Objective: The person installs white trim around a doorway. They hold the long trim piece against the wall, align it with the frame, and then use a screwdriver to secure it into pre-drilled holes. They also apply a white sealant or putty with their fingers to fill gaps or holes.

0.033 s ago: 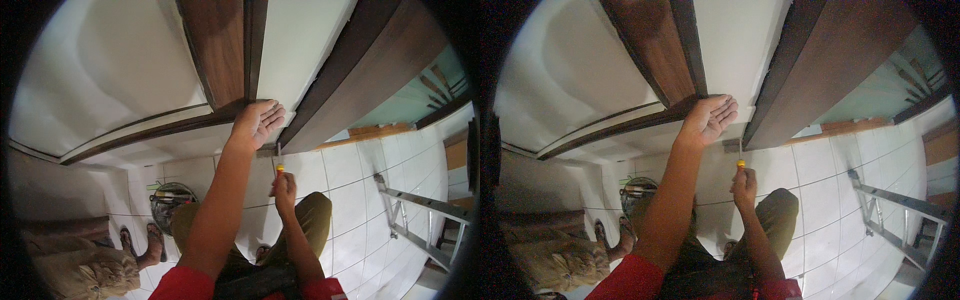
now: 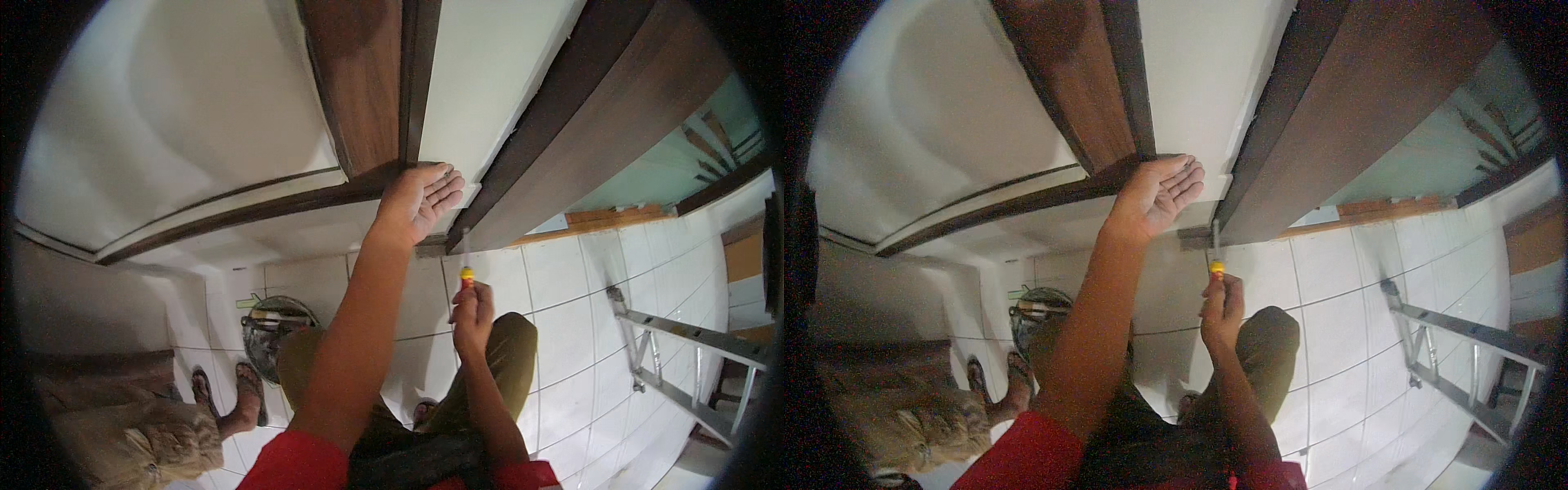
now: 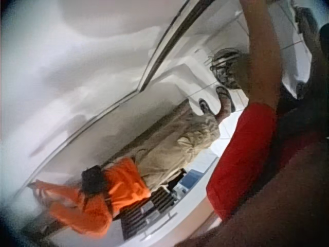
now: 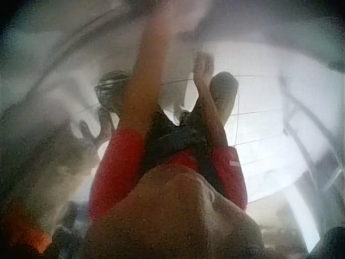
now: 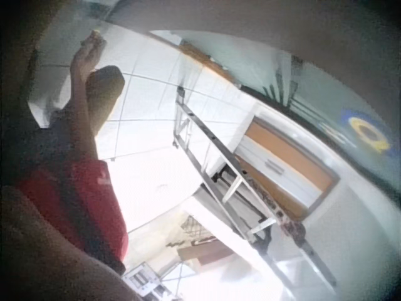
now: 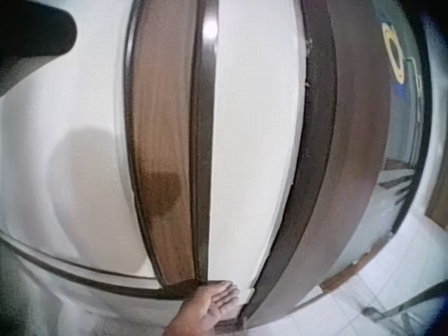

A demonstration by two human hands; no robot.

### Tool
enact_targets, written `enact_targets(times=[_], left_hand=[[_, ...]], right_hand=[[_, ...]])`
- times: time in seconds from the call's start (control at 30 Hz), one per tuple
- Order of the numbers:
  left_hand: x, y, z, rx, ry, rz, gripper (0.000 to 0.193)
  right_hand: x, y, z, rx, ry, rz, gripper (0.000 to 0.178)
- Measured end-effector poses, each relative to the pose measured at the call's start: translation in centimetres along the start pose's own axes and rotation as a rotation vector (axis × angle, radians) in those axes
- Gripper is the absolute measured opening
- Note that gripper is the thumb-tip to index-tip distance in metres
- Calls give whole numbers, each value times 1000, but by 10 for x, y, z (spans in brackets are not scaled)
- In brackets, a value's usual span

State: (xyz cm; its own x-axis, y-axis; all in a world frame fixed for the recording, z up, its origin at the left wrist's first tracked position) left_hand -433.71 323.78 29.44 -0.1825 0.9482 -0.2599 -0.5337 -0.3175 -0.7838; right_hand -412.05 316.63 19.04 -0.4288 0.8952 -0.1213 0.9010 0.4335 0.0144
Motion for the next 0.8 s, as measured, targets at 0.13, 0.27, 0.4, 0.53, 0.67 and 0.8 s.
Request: enact_targets(times=[0.13,0.27,0.4,0.53,0.67,0.8], left_hand=[[11,-11,-12,24,22,-63,27],[9,-4,-8,7,28,-56,26],[11,-7,-11,-5,34,-63,24],[8,-7,-11,16,20,-52,24],[7,-6,-11,22,4,-41,23],[9,-5,-10,24,16,-63,23]], right_hand=[[-13,20,-97,-89,260,62,25],[-1,-1,-130,-293,337,23,34],[9,-3,-127,-388,407,65,38],[8,-8,-131,-384,356,47,38],[7,-12,-137,-479,429,84,37],[6,-13,-136,-420,449,116,37]])
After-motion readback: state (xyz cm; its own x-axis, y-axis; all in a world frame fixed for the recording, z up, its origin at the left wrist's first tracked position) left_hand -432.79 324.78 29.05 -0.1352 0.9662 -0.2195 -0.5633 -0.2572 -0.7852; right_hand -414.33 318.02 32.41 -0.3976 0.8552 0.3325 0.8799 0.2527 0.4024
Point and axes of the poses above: each hand's wrist, its own x-axis towards the middle knuckle, its own y-axis out of the back of the hand, z = x × y, the point moved 5 cm from there along x, towards the middle knuckle, and after that the axes turned 11 degrees about -z, right-handed, at the moved point
